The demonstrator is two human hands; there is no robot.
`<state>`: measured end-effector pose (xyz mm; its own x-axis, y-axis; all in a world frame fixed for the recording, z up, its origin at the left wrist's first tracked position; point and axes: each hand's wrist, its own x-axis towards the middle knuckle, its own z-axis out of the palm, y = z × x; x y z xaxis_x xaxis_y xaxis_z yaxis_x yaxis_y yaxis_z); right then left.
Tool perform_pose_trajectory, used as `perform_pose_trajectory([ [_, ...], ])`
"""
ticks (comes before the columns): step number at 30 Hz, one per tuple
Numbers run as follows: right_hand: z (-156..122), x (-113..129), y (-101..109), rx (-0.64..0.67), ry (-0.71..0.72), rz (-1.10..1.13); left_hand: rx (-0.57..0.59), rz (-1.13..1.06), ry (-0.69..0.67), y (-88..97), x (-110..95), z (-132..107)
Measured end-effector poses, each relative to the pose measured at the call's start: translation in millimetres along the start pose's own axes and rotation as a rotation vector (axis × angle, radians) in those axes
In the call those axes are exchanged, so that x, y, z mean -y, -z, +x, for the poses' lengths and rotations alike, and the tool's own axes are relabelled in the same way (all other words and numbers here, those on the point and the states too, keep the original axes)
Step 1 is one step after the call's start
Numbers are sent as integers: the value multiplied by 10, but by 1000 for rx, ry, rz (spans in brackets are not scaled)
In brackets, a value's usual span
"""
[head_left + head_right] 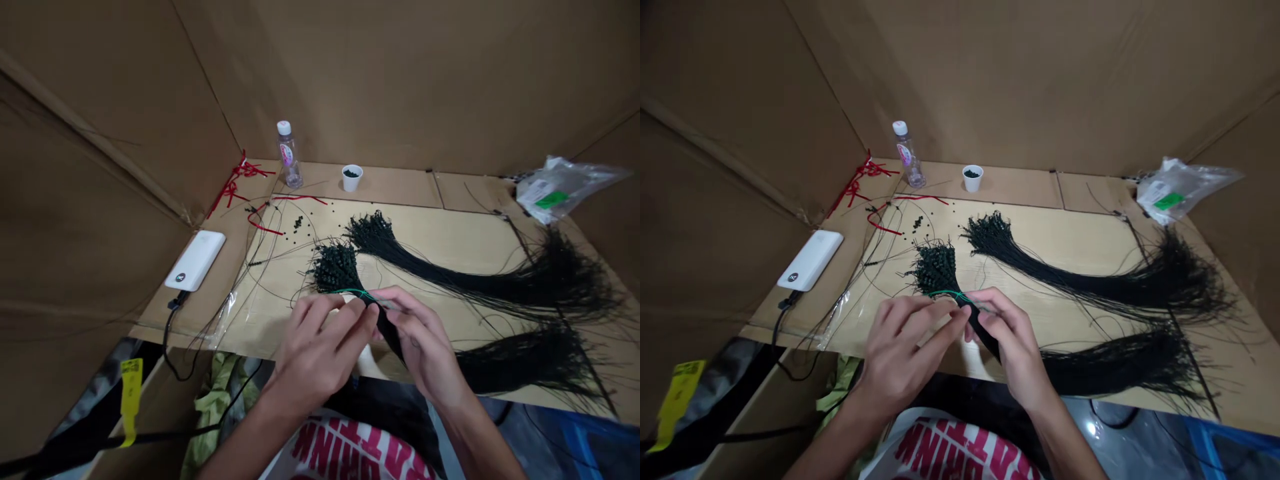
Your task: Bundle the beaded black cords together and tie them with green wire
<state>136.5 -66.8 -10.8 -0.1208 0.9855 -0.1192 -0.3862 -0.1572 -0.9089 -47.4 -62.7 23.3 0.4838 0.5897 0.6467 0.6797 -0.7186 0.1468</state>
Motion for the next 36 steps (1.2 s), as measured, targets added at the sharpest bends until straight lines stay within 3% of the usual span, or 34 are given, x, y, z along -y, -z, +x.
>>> perform_pose_trajectory([
  [5,-11,-3,13,-74,-37,51,-21,-55,-90,-62,48,98],
  [10,25,-58,46,-189,-106,6,-39,-138,-89,-257,-100,71],
  [14,61,-3,69,-124,-216,91,-111,-269,-35,-399,-303,40],
  [22,197,93,170,-38,-235,215,-113,-477,-33,-467,-472,22],
  [29,299,62,179,-68,-201,206,99,-525,-83,-484,-598,-31],
  [36,390,85,138,-120,-110,200,195,-647,-234,-640,-802,-156],
])
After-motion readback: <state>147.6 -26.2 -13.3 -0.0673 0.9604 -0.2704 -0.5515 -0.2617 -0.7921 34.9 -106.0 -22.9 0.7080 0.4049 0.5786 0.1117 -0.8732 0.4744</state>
